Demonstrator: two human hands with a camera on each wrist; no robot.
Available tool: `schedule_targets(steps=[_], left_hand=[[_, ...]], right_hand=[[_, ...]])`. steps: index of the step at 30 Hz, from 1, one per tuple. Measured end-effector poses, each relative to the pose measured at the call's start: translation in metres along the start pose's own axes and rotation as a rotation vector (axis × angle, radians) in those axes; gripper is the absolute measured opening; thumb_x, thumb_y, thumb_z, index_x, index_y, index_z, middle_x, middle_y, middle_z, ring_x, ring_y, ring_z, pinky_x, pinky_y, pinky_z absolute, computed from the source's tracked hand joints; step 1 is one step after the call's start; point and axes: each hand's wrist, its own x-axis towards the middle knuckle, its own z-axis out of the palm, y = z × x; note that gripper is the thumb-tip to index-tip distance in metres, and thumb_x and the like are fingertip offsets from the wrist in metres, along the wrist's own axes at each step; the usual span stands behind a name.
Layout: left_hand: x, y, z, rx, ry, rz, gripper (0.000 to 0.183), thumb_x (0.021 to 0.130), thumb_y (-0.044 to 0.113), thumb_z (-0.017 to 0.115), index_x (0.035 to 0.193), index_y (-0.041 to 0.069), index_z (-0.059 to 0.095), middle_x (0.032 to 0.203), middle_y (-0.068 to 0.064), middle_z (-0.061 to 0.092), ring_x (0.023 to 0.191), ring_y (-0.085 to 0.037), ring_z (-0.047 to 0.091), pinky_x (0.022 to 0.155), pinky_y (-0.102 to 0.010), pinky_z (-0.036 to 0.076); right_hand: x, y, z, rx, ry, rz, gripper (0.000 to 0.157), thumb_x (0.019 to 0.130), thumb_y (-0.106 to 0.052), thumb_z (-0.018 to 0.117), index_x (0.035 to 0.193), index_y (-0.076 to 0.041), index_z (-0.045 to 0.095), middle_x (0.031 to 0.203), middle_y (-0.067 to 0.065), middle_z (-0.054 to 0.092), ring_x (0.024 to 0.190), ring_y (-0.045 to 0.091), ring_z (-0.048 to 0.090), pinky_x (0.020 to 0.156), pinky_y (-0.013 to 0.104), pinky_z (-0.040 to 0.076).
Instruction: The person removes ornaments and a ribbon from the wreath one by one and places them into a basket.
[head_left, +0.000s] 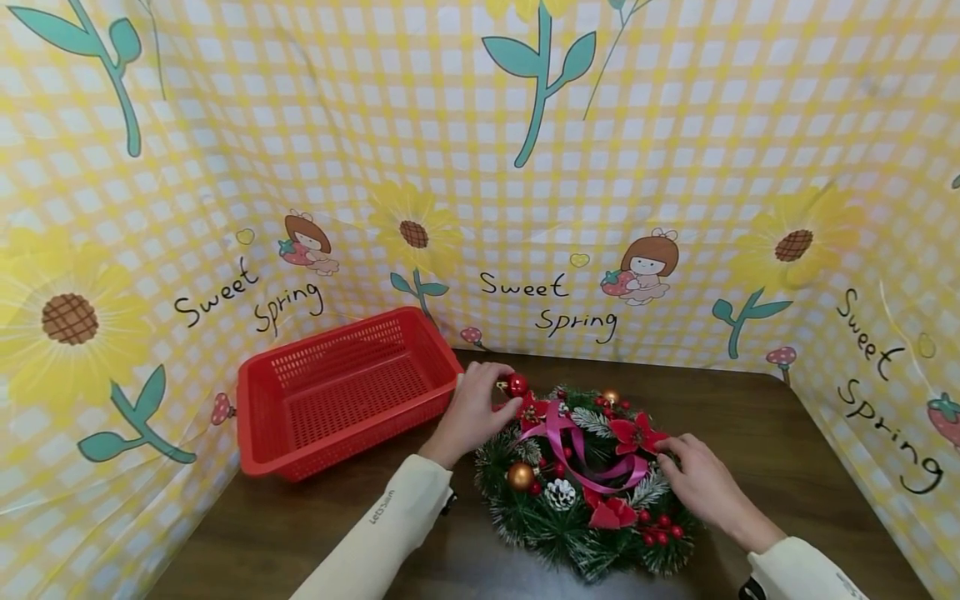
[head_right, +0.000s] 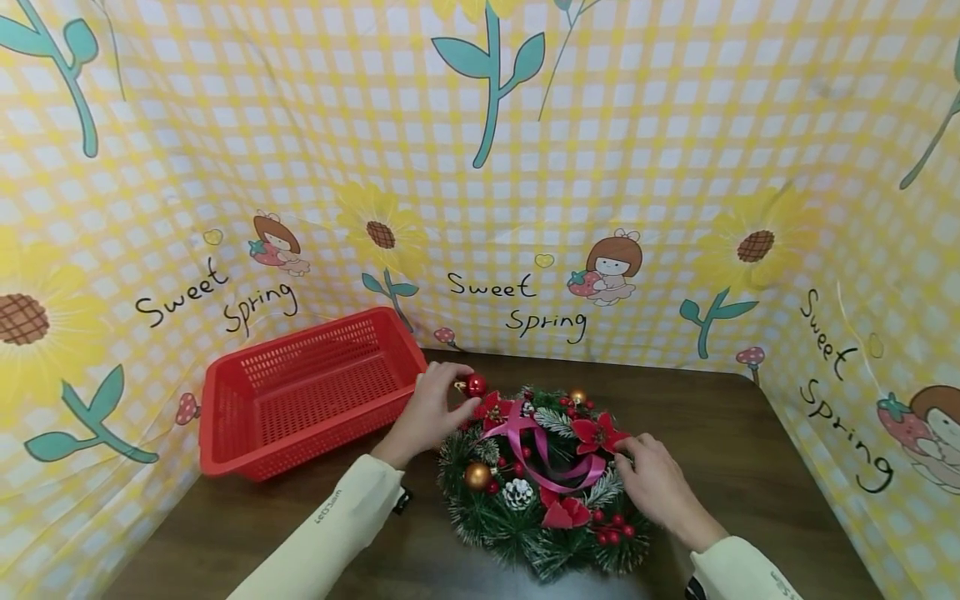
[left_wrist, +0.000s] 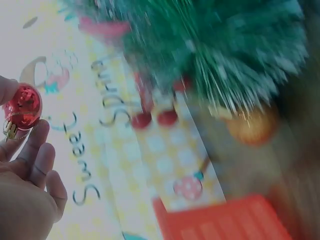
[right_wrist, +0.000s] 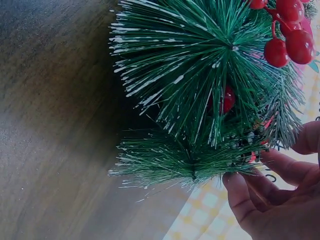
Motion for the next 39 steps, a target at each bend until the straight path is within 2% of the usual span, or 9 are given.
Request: schedule_targets(steps=[7, 11, 14, 18, 25, 31, 39], left_hand=[[-0.008, -0.031, -0.021, 0.047, 0.049, 0.011, 0.038, 0.083, 0.024, 0.073, 0.115, 0.010, 0.059, 0.107, 0.000, 0.061, 0.091, -0.017, 0.045, 0.076, -0.037, 0.030], [-0.014, -0.050, -0.033, 0.085, 0.057, -0.011, 0.038, 0.081, 0.022, 0.075, 0.113, 0.009, 0.060, 0.105, -0.003, 0.061, 0.091, -0.020, 0.045, 0.075, -0.038, 0.030], [-0.019, -0.064, -0.046, 0.113, 0.038, -0.074, 0.039, 0.081, 0.023, 0.075, 0.113, 0.007, 0.060, 0.107, -0.005, 0.061, 0.095, -0.022, 0.046, 0.078, -0.040, 0.030], [-0.022, -0.083, -0.065, 0.156, -0.001, -0.197, 0.042, 0.082, 0.026, 0.073, 0.116, 0.006, 0.059, 0.109, -0.007, 0.060, 0.098, -0.024, 0.044, 0.081, -0.041, 0.030], [-0.027, -0.111, -0.090, 0.207, -0.076, -0.372, 0.042, 0.084, 0.026, 0.071, 0.117, 0.002, 0.058, 0.107, -0.013, 0.060, 0.097, -0.029, 0.044, 0.078, -0.044, 0.030], [-0.031, -0.126, -0.100, 0.251, -0.181, -0.489, 0.041, 0.085, 0.027, 0.069, 0.115, 0.001, 0.057, 0.103, -0.015, 0.060, 0.097, -0.032, 0.043, 0.079, -0.047, 0.031], [-0.032, -0.142, -0.102, 0.283, -0.323, -0.606, 0.036, 0.086, 0.028, 0.066, 0.109, 0.001, 0.058, 0.095, -0.012, 0.060, 0.094, -0.034, 0.045, 0.080, -0.050, 0.031]], right_hand=[[-0.001, 0.002, 0.000, 0.009, -0.006, 0.016, 0.026, 0.094, -0.015, 0.054, 0.113, 0.000, 0.064, 0.098, 0.007, 0.056, 0.079, 0.018, 0.049, 0.066, 0.037, 0.041], [-0.002, 0.003, 0.000, 0.018, -0.013, 0.026, 0.026, 0.095, -0.015, 0.053, 0.113, -0.001, 0.064, 0.098, 0.005, 0.056, 0.078, 0.017, 0.048, 0.065, 0.036, 0.040], [-0.002, 0.004, -0.001, 0.026, -0.016, 0.026, 0.026, 0.095, -0.015, 0.053, 0.113, -0.001, 0.063, 0.097, 0.005, 0.056, 0.076, 0.016, 0.047, 0.064, 0.035, 0.039], [-0.002, 0.005, 0.000, 0.030, -0.015, 0.027, 0.026, 0.094, -0.015, 0.053, 0.113, 0.000, 0.064, 0.097, 0.005, 0.056, 0.077, 0.017, 0.048, 0.064, 0.036, 0.039], [-0.001, 0.007, 0.001, 0.027, -0.014, 0.035, 0.026, 0.094, -0.015, 0.054, 0.114, 0.000, 0.063, 0.098, 0.005, 0.056, 0.076, 0.017, 0.047, 0.064, 0.035, 0.038], [0.001, 0.009, 0.003, 0.024, -0.015, 0.038, 0.026, 0.095, -0.015, 0.054, 0.114, -0.001, 0.064, 0.099, 0.005, 0.056, 0.076, 0.016, 0.047, 0.064, 0.035, 0.039], [0.002, 0.009, 0.003, 0.035, -0.020, 0.037, 0.027, 0.095, -0.016, 0.054, 0.115, 0.000, 0.063, 0.099, 0.006, 0.056, 0.075, 0.017, 0.047, 0.064, 0.035, 0.039]])
